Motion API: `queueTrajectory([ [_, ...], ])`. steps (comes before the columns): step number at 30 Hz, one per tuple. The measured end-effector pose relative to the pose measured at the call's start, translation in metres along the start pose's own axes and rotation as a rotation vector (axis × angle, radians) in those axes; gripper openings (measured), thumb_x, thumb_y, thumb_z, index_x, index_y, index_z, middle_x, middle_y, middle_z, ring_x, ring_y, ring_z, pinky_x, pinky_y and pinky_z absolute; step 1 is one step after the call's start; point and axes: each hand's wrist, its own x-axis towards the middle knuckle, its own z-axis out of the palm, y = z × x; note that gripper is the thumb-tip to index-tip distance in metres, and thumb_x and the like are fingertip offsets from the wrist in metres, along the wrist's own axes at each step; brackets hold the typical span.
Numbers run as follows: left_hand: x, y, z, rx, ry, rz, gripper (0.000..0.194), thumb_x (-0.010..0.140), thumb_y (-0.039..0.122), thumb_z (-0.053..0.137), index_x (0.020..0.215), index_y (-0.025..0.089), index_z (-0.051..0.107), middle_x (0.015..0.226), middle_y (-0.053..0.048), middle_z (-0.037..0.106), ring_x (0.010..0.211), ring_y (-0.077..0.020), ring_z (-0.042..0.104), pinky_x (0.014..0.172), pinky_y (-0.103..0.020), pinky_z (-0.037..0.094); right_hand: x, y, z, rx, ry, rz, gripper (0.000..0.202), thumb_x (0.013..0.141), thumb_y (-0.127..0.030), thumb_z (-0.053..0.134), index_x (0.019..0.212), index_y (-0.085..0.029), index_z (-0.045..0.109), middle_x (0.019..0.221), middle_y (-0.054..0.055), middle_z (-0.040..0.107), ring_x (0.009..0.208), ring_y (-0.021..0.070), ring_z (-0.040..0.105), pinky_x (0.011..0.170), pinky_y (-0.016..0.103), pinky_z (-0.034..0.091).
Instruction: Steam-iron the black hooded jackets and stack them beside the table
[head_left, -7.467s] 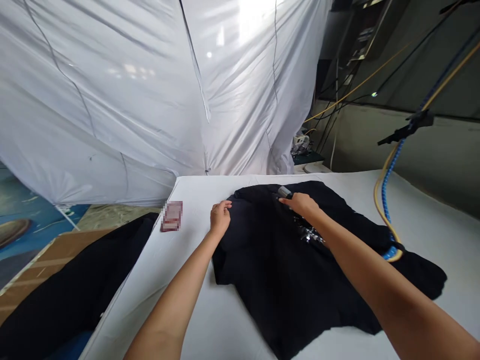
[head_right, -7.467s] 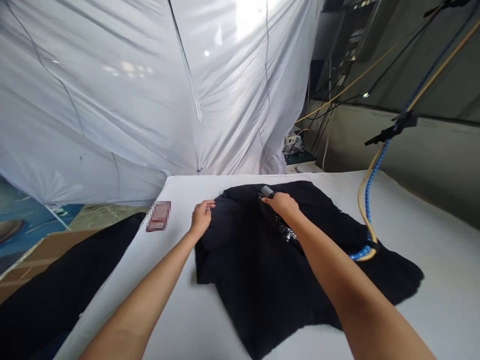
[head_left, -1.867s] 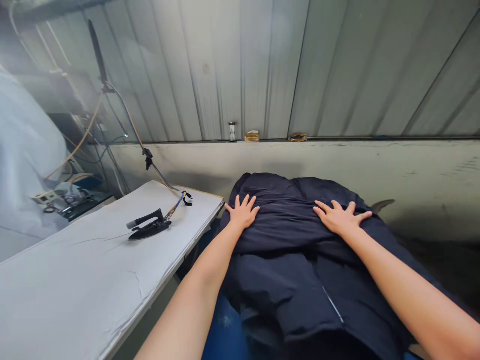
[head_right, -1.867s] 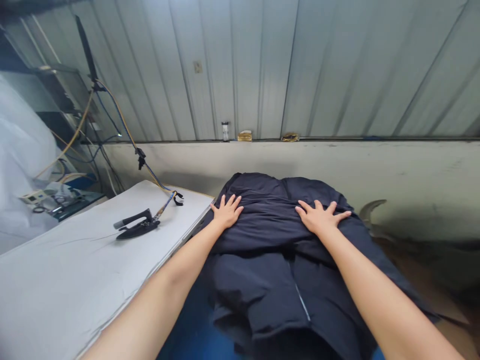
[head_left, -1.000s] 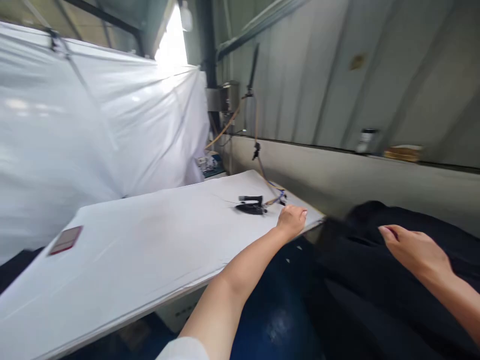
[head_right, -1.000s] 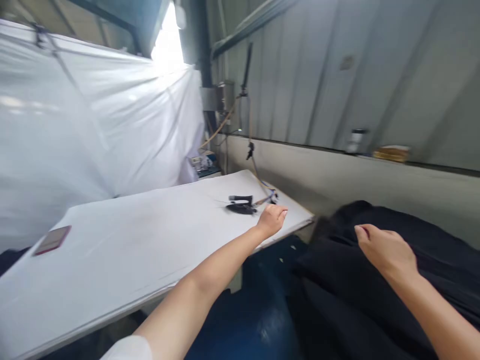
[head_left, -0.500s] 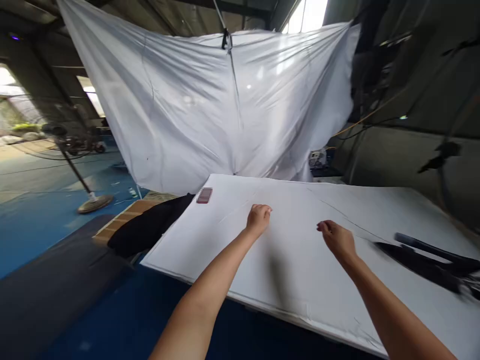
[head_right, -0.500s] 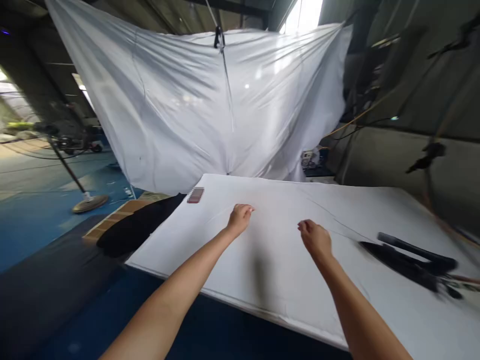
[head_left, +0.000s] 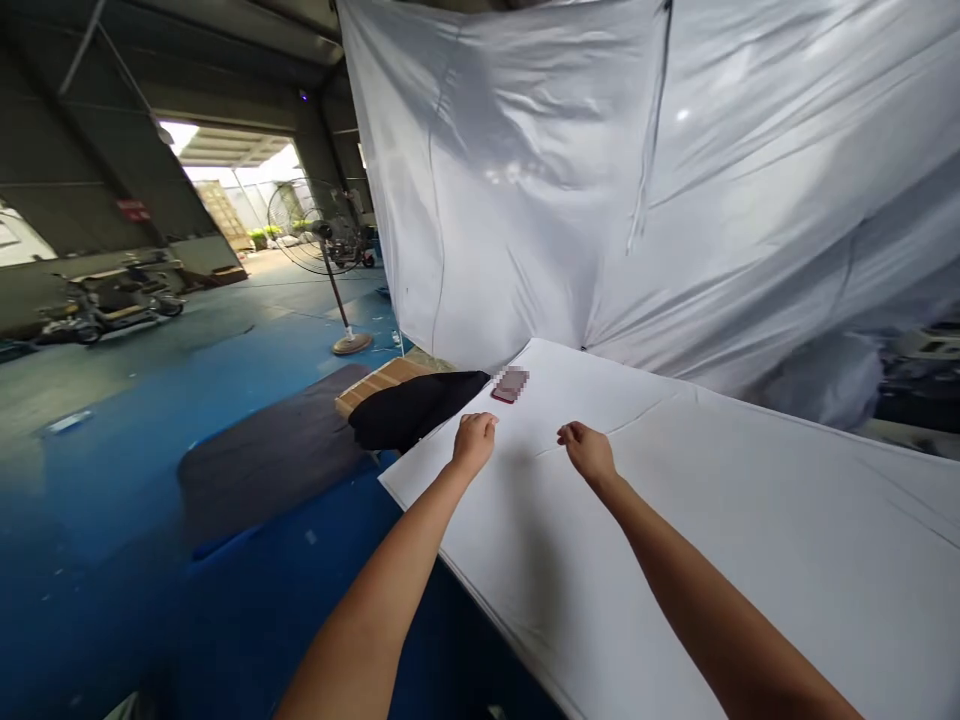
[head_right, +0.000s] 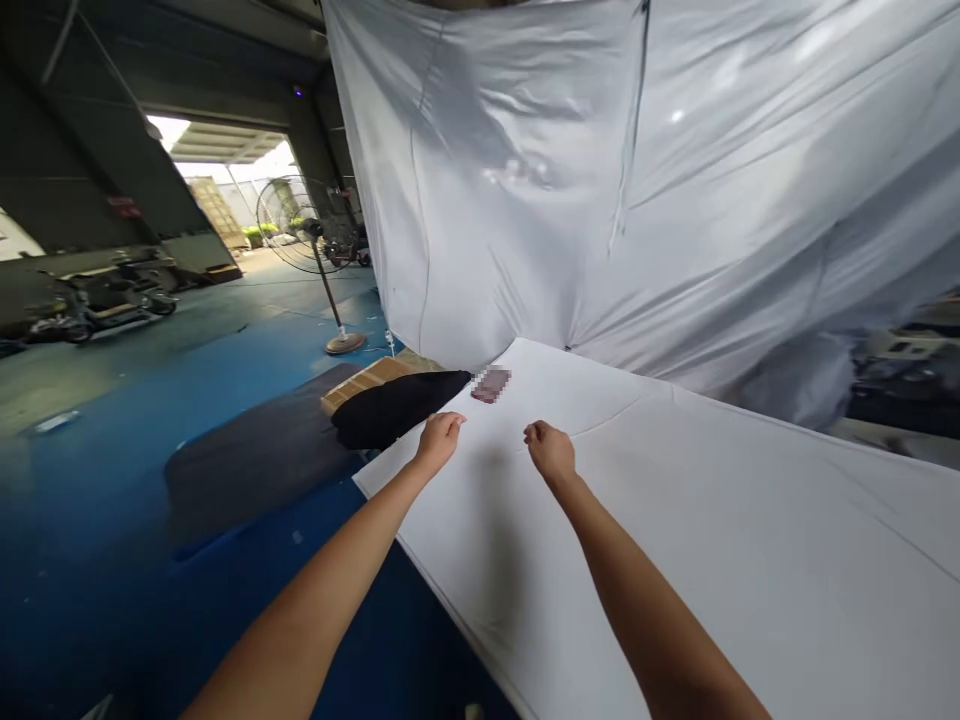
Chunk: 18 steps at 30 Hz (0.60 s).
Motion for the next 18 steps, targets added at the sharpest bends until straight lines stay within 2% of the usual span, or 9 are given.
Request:
queueTrajectory([
  [3, 0.017, -0.038, -0.007, 0.004, 0.024, -0.138, 0.023, 0.081, 0.018, 0.049, 0.100, 0.020, 0.061, 0.104, -0.006, 0.064, 0.103, -0.0201, 0.054, 0.096, -0.035, 0.035, 0.030, -0.026, 0.030, 0.005, -0.078, -0.055, 0.028, 0.083, -0.029, 0.037, 0.084, -0.022, 0.064, 0.083, 0.000, 0.069, 0.080, 0.0139, 0.060, 0.065, 0.023, 0.039],
  [6, 0.037, -0.080, -0.003, -0.049, 0.055, -0.283, 0.041, 0.071, 0.016, 0.060, 0.111, 0.020, 0.055, 0.117, -0.008, 0.059, 0.116, -0.0233, 0.046, 0.103, -0.036, 0.029, 0.060, -0.047, 0.065, -0.047, -0.134, -0.081, 0.029, 0.084, -0.028, 0.037, 0.088, -0.022, 0.065, 0.088, 0.001, 0.069, 0.084, 0.0147, 0.060, 0.068, 0.023, 0.040],
  [8, 0.055, -0.107, 0.005, -0.067, 0.043, -0.332, 0.054, 0.067, 0.014, 0.063, 0.119, 0.020, 0.049, 0.125, -0.009, 0.054, 0.123, -0.0234, 0.040, 0.106, -0.036, 0.025, 0.083, -0.058, 0.093, -0.098, -0.161, -0.096, 0.030, 0.085, -0.030, 0.037, 0.091, -0.022, 0.065, 0.092, 0.003, 0.069, 0.088, 0.0165, 0.060, 0.072, 0.025, 0.041],
  [11, 0.089, -0.148, 0.021, -0.032, -0.051, -0.359, 0.073, 0.065, 0.017, 0.066, 0.131, 0.019, 0.034, 0.137, -0.011, 0.040, 0.130, -0.0244, 0.029, 0.109, -0.038, 0.017, 0.122, -0.076, 0.141, -0.127, -0.184, -0.097, 0.032, 0.085, -0.032, 0.038, 0.101, -0.021, 0.064, 0.100, 0.007, 0.067, 0.094, 0.0201, 0.059, 0.077, 0.028, 0.041],
  [13, 0.111, -0.173, 0.034, -0.001, -0.140, -0.417, 0.090, 0.062, 0.023, 0.069, 0.138, 0.022, 0.021, 0.145, -0.011, 0.025, 0.134, -0.0299, 0.019, 0.108, -0.045, 0.018, 0.150, -0.089, 0.175, -0.127, -0.190, -0.084, 0.037, 0.086, -0.032, 0.038, 0.114, -0.019, 0.058, 0.108, 0.009, 0.064, 0.098, 0.0218, 0.058, 0.081, 0.030, 0.041],
  [16, 0.137, -0.205, 0.050, 0.037, -0.281, -0.532, 0.112, 0.053, 0.033, 0.075, 0.139, 0.036, 0.005, 0.151, -0.006, -0.002, 0.133, -0.0421, 0.006, 0.099, -0.060, 0.023, 0.190, -0.107, 0.222, -0.126, -0.204, -0.003, 0.051, 0.085, -0.032, 0.040, 0.133, -0.014, 0.039, 0.116, 0.013, 0.059, 0.105, 0.0243, 0.055, 0.087, 0.033, 0.039],
  [18, 0.149, -0.223, 0.060, 0.040, -0.360, -0.557, 0.117, 0.049, 0.037, 0.078, 0.137, 0.044, 0.001, 0.150, -0.003, -0.014, 0.131, -0.0471, 0.001, 0.093, -0.067, 0.023, 0.213, -0.117, 0.249, -0.109, -0.207, 0.055, 0.058, 0.084, -0.033, 0.042, 0.138, -0.013, 0.031, 0.123, 0.015, 0.053, 0.110, 0.0263, 0.052, 0.092, 0.036, 0.037],
])
